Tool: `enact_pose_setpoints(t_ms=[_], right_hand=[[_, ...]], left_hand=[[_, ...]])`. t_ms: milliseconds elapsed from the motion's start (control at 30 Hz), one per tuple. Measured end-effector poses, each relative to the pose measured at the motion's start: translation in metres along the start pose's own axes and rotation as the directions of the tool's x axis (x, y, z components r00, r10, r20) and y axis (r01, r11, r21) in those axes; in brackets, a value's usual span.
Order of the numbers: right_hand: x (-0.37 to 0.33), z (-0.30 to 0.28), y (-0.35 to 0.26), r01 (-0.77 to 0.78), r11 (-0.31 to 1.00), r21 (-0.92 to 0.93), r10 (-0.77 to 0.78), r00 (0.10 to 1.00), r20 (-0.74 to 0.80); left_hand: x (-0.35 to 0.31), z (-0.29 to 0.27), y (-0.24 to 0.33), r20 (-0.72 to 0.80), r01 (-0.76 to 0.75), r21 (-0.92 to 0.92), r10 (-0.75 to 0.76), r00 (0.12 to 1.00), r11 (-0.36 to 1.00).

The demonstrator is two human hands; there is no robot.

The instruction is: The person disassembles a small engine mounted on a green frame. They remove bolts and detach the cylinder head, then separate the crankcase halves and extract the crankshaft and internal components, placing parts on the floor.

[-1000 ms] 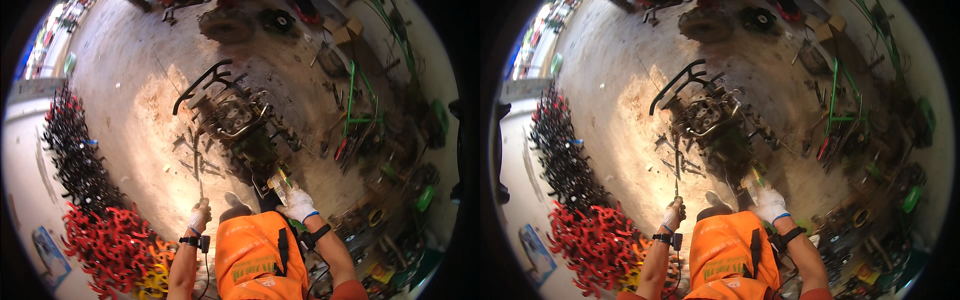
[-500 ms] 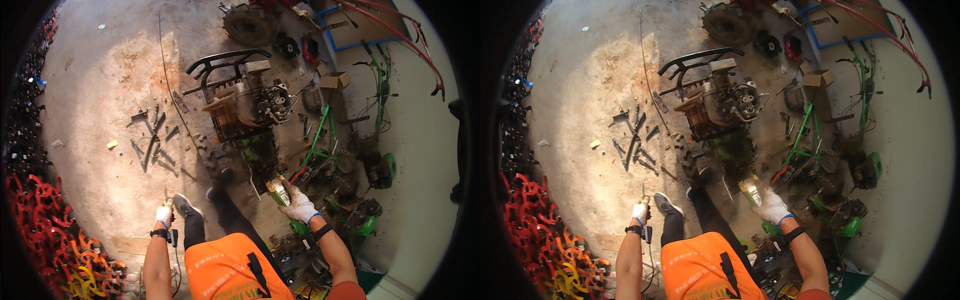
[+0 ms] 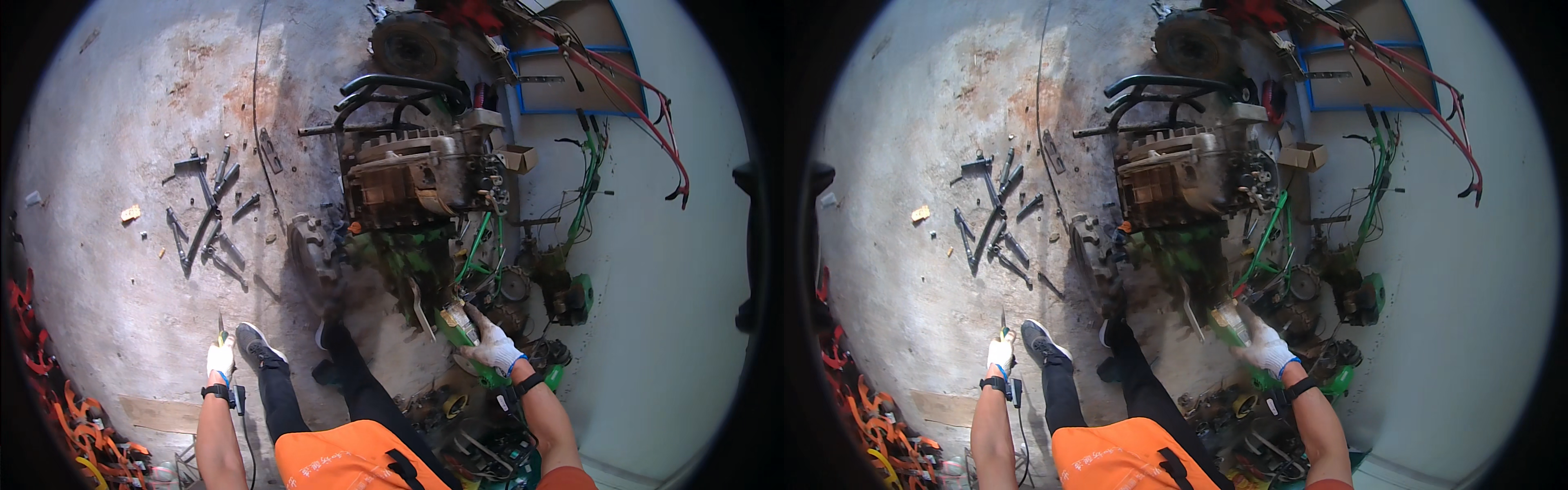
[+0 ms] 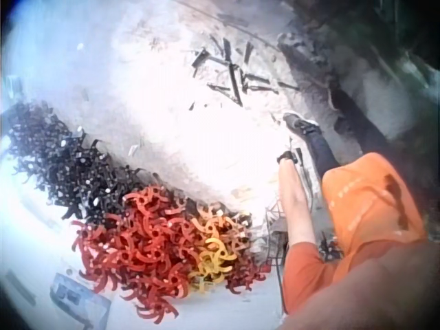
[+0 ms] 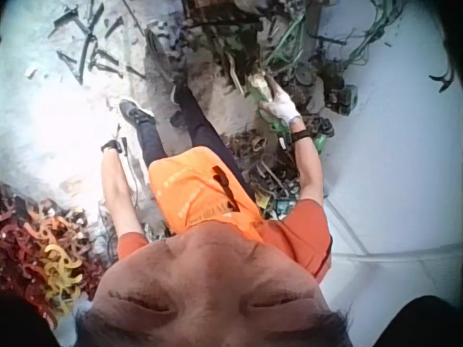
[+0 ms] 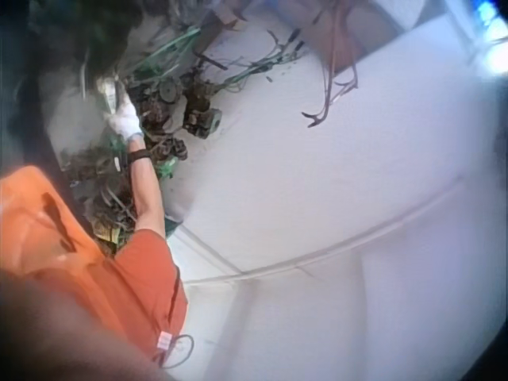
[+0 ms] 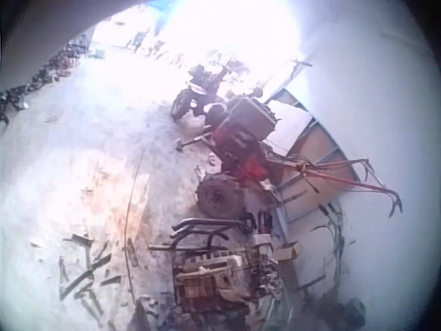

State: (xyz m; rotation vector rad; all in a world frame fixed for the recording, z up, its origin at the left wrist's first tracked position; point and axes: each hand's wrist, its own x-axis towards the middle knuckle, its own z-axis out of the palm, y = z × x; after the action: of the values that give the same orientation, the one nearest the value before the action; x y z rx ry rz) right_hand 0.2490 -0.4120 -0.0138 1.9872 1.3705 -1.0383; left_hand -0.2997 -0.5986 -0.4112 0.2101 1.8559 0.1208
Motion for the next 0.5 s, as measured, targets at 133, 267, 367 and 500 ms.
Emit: enact_pose_setpoints(t_ms=[133, 267, 367, 500], right_hand=[[0.001, 0.002, -0.003, -0.042, 0.999, -0.003, 0.042, 0.999, 0.005], [0.003, 0.001, -0.009, -0.056, 0.997, -0.046, 0.057, 0.998, 0.022], [0.003, -0.001, -0.017, -0.067, 0.994, -0.082, 0.070, 0.997, 0.034], [0.005, -0.003, -0.024, -0.104, 0.990, -0.098, 0.109, 0.993, 0.040]], left_hand=[[0.023, 0.007, -0.006, 0.034, 0.038, -0.024, -0.037, 0.999, 0.999], [0.044, 0.014, -0.012, 0.051, -0.016, 0.039, 0.014, 0.999, 0.999], [0.061, 0.019, -0.018, 0.058, 0.024, 0.006, -0.025, 0.998, 1.000], [0.082, 0.024, -0.020, 0.036, 0.044, 0.001, -0.044, 0.998, 0.999]])
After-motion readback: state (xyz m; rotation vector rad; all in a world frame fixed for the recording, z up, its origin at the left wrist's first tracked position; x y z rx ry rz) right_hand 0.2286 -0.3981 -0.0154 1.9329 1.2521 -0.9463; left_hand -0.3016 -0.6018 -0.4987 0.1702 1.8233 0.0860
